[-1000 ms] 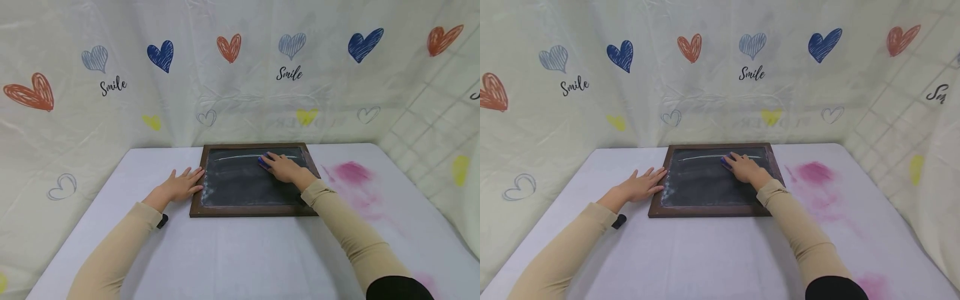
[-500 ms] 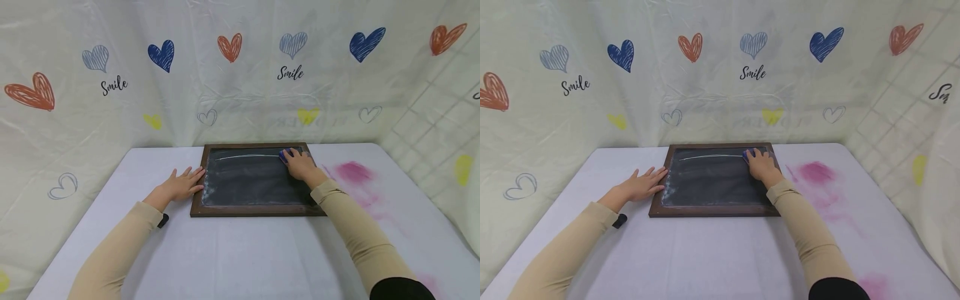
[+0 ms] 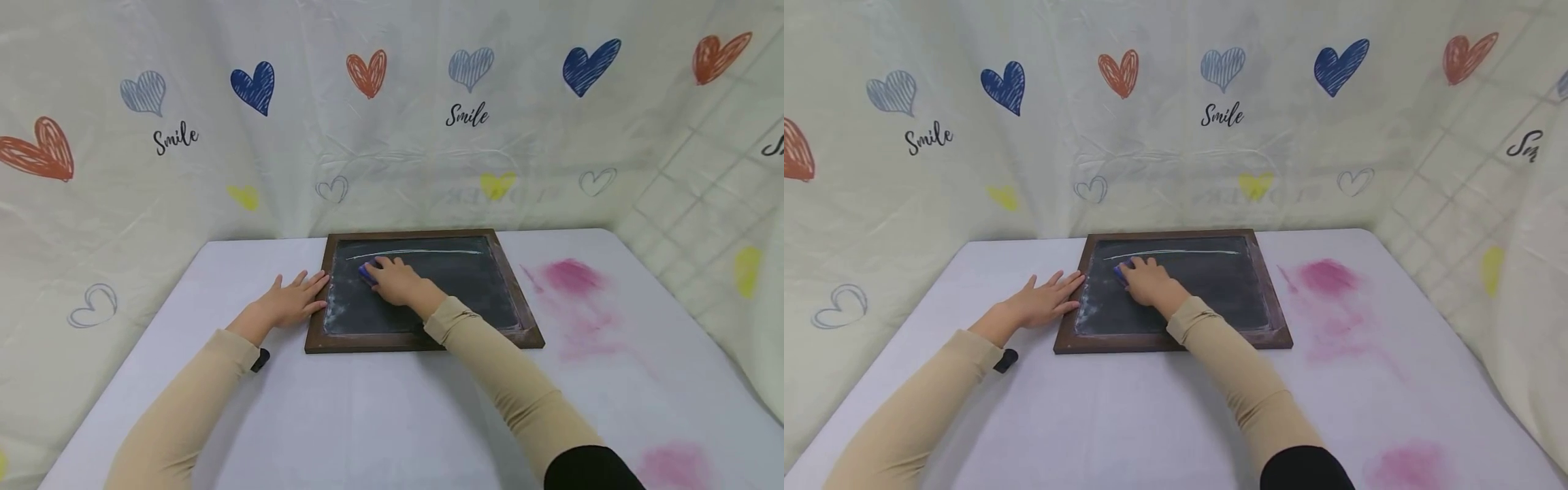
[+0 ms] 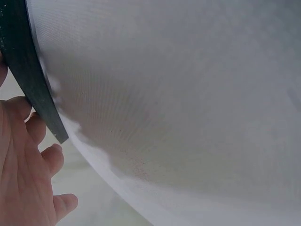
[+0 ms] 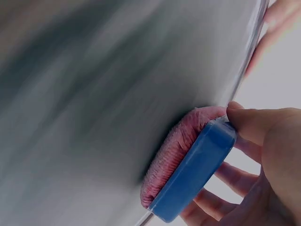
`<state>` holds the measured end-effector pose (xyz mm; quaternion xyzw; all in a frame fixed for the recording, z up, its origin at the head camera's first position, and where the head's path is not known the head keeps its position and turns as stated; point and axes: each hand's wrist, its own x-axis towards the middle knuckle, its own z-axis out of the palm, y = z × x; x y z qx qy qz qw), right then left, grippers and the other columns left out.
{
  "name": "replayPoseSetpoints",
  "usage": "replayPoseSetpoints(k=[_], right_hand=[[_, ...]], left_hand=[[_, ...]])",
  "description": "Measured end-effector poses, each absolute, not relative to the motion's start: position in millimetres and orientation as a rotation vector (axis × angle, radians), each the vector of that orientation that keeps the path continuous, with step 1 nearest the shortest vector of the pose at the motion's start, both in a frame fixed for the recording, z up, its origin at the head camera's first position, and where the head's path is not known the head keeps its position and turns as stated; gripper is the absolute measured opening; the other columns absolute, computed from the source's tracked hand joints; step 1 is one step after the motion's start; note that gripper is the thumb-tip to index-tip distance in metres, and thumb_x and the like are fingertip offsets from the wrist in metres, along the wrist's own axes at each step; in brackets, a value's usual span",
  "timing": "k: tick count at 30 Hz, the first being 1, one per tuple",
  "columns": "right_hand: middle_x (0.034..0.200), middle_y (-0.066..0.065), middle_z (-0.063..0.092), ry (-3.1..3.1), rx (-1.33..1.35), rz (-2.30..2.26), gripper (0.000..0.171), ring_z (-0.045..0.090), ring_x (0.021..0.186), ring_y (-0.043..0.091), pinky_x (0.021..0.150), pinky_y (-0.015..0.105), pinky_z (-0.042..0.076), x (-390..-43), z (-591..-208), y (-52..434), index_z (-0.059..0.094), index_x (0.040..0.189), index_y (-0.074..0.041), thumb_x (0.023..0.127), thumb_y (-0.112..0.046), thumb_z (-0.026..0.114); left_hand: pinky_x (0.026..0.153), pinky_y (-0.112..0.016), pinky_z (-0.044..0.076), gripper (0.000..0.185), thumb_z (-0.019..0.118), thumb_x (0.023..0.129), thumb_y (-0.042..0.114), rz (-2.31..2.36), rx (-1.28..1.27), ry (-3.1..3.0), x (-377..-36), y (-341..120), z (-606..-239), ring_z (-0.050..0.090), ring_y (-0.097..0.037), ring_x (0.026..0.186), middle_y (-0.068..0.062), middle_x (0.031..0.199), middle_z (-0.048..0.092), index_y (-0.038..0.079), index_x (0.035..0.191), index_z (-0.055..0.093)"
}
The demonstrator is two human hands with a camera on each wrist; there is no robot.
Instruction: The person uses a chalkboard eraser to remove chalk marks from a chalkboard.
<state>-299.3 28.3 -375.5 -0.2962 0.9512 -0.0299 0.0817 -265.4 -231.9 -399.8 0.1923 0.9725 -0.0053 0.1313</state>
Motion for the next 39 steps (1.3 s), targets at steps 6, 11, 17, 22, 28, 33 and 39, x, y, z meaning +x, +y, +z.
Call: replayPoseSetpoints(k=[6, 11, 17, 22, 28, 33, 39], right_hand=[[0.164, 0.013, 0.031, 2.834, -0.962, -0.039, 0.057, 0.041, 0.14, 0.04, 0.109, 0.051, 0.042, -289, -375, 2, 0.035, 0.162, -0.021, 0.109, -0.03, 0.053], [0.164, 0.013, 0.031, 2.826, -1.002, -0.072, 0.057, 0.045, 0.136, 0.04, 0.107, 0.051, 0.044, -297, -377, 16, 0.035, 0.162, -0.021, 0.108, -0.028, 0.055], [0.165, 0.017, 0.027, 2.839, -0.906, -0.096, 0.058, 0.039, 0.14, 0.048, 0.109, 0.058, 0.04, -317, -377, 53, 0.032, 0.163, -0.017, 0.109, -0.024, 0.053], [0.164, 0.023, 0.027, 2.885, -0.769, -0.127, 0.058, 0.038, 0.138, 0.052, 0.108, 0.061, 0.039, -332, -378, 102, 0.031, 0.163, -0.011, 0.109, -0.021, 0.052], [0.162, 0.028, 0.026, 2.943, -0.592, -0.208, 0.057, 0.034, 0.138, 0.059, 0.106, 0.066, 0.038, -342, -376, 153, 0.031, 0.161, -0.005, 0.109, -0.017, 0.052], [0.159, 0.031, 0.028, 2.996, -0.442, -0.187, 0.056, 0.036, 0.134, 0.061, 0.104, 0.066, 0.039, -344, -377, 180, 0.033, 0.159, -0.001, 0.109, -0.016, 0.051], [0.153, 0.035, 0.038, 3.065, -0.408, -0.161, 0.052, 0.042, 0.134, 0.057, 0.106, 0.065, 0.038, -346, -378, 182, 0.04, 0.153, 0.007, 0.108, -0.017, 0.051]], left_hand=[[0.114, -0.075, 0.008, 0.069, 0.036, 0.111, 0.049, -0.01, 0.59, 2.828, -268, -234, -401, 0.013, -0.041, 0.154, -0.009, 0.171, 0.015, 0.012, 0.166, 0.018], [0.114, -0.075, 0.007, 0.069, 0.036, 0.111, 0.049, -0.019, 0.581, 2.825, -266, -234, -402, 0.012, -0.041, 0.155, -0.009, 0.171, 0.015, 0.012, 0.166, 0.017], [0.115, -0.074, 0.007, 0.069, 0.036, 0.111, 0.049, -0.015, 0.576, 2.835, -265, -234, -400, 0.012, -0.04, 0.155, -0.009, 0.171, 0.015, 0.012, 0.166, 0.018], [0.114, -0.075, 0.008, 0.069, 0.036, 0.111, 0.05, -0.01, 0.593, 2.823, -264, -234, -399, 0.013, -0.04, 0.155, -0.01, 0.171, 0.015, 0.011, 0.166, 0.018], [0.115, -0.074, 0.006, 0.069, 0.035, 0.111, 0.049, -0.003, 0.583, 2.832, -264, -233, -399, 0.013, -0.039, 0.155, -0.009, 0.171, 0.014, 0.013, 0.166, 0.017], [0.115, -0.074, 0.006, 0.069, 0.035, 0.111, 0.049, 0.011, 0.586, 2.826, -264, -234, -401, 0.013, -0.039, 0.155, -0.009, 0.171, 0.013, 0.012, 0.166, 0.016], [0.115, -0.074, 0.006, 0.068, 0.035, 0.111, 0.048, 0.012, 0.58, 2.829, -265, -233, -402, 0.013, -0.039, 0.155, -0.008, 0.171, 0.013, 0.013, 0.166, 0.016]])
